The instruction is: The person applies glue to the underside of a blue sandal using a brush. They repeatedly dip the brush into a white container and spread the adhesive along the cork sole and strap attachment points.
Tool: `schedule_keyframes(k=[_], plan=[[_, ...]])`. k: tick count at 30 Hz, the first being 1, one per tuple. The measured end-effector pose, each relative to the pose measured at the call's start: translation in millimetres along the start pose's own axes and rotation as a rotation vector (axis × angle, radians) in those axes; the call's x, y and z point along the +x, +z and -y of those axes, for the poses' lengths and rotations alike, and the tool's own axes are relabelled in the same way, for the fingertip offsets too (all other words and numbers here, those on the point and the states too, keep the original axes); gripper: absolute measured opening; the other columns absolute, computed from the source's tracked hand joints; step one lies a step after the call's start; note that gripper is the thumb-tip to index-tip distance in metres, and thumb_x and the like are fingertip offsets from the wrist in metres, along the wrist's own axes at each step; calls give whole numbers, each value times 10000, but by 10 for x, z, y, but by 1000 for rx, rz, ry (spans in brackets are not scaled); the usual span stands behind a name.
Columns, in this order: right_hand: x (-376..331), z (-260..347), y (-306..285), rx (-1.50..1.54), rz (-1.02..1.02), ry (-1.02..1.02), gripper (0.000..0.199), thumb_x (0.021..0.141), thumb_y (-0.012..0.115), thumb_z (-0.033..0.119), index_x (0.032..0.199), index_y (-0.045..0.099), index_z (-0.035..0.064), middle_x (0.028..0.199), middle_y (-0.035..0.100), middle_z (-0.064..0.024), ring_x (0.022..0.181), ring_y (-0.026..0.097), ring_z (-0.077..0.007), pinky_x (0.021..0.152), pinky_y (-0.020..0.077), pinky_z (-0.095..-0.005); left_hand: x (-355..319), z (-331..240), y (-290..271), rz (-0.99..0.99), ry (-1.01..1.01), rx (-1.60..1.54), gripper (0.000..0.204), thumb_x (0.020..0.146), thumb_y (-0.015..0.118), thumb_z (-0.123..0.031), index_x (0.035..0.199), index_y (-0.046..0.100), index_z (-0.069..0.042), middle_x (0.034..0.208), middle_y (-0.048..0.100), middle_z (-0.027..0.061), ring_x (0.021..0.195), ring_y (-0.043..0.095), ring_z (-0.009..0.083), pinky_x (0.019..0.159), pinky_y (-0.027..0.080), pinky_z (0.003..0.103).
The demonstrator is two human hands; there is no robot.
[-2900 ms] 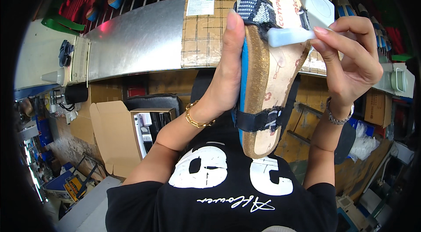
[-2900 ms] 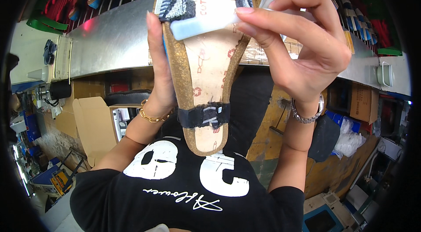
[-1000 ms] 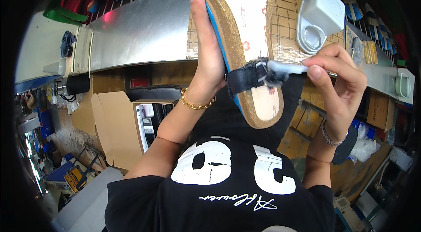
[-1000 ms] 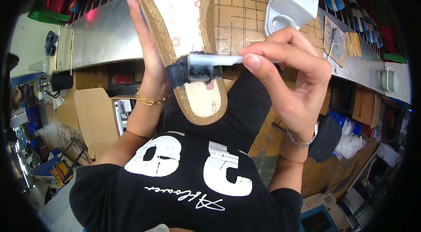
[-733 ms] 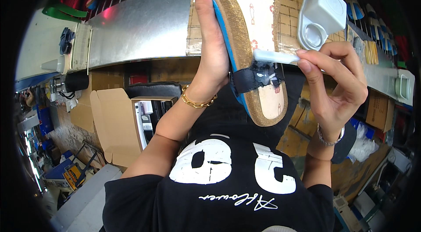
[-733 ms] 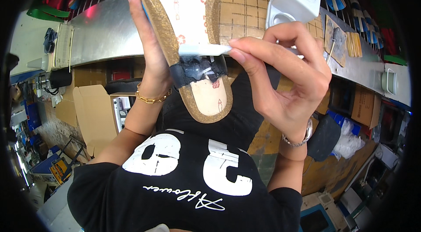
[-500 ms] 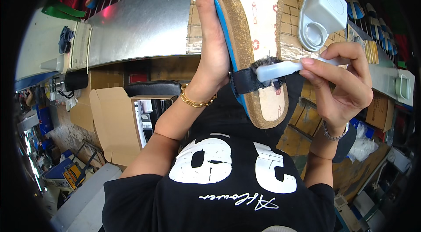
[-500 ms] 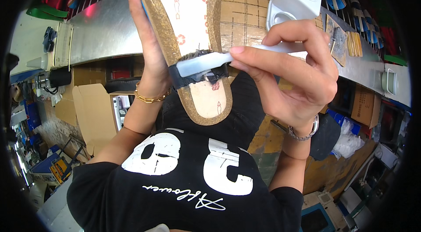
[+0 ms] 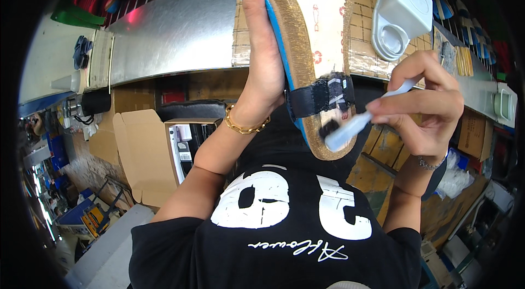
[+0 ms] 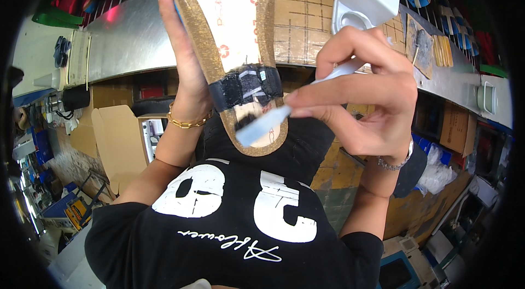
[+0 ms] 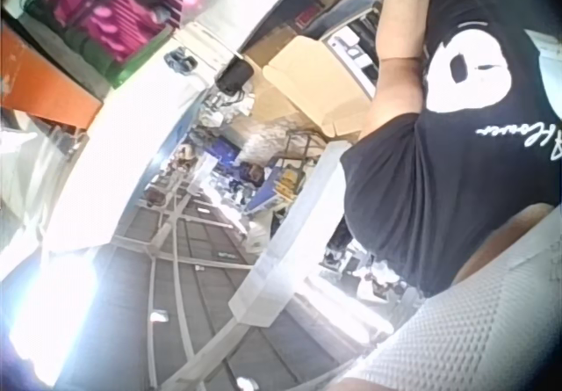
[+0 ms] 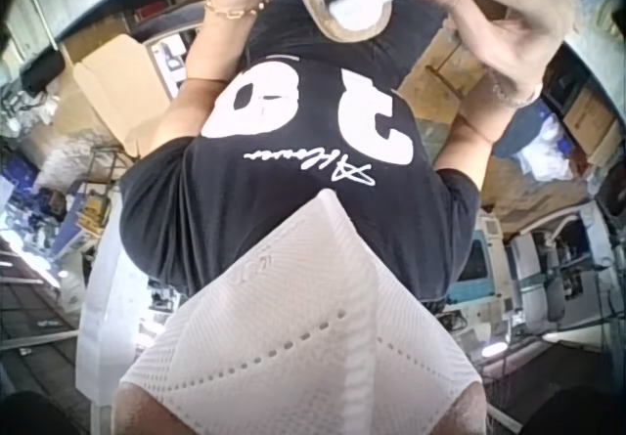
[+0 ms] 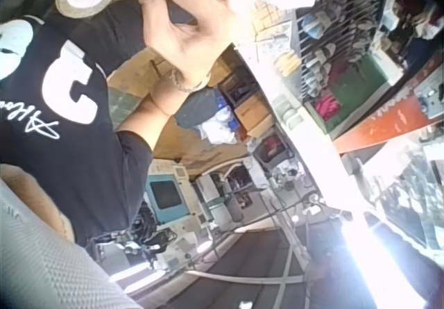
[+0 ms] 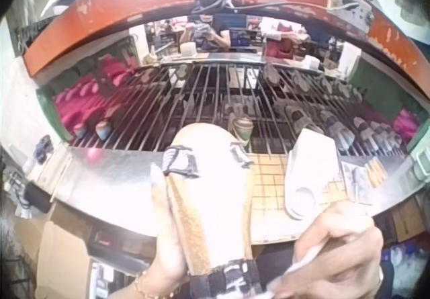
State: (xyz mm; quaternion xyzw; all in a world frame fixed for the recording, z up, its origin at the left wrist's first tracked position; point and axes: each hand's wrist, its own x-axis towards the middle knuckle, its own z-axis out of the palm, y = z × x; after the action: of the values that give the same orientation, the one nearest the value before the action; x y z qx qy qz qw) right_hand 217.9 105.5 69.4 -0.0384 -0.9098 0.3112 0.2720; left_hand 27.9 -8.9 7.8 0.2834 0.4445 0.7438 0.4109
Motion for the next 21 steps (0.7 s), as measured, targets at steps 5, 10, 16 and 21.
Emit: schedule_keyframes(k=[5, 10, 16, 21], plan=[[-35, -109, 226, 77, -264, 124, 276, 616, 865, 69, 882, 832, 133, 804, 603, -21, 672, 507, -106, 590, 336, -235, 13, -66, 98, -161, 79, -155, 935, 931, 190, -819, 1265, 546, -21, 1117, 679, 130, 973, 704, 161, 837, 594, 280], [-247, 120, 342, -57, -333, 225, 290, 614, 872, 51, 886, 829, 143, 817, 618, -20, 673, 509, -109, 614, 339, -241, 66, -16, -63, -289, 277, -23, 886, 955, 196, -790, 1311, 513, -43, 1199, 632, 94, 1064, 642, 152, 945, 532, 296], [-205, 283, 353, -294, -285, 102, 334, 534, 857, 106, 855, 828, 193, 782, 618, 13, 654, 505, -115, 664, 322, -268, 49, 8, -35, -377, 354, -26, 845, 975, 201, -763, 1364, 457, -57, 1299, 573, 91, 1180, 577, 153, 1046, 457, 315], [-169, 230, 316, 25, -322, 266, 286, 579, 788, -5, 843, 821, 98, 828, 598, -41, 743, 533, -129, 621, 359, -233, 61, 37, -95, -332, 347, 21, 838, 976, 213, -760, 1391, 443, -69, 1322, 570, 96, 1168, 587, 160, 1032, 467, 322]])
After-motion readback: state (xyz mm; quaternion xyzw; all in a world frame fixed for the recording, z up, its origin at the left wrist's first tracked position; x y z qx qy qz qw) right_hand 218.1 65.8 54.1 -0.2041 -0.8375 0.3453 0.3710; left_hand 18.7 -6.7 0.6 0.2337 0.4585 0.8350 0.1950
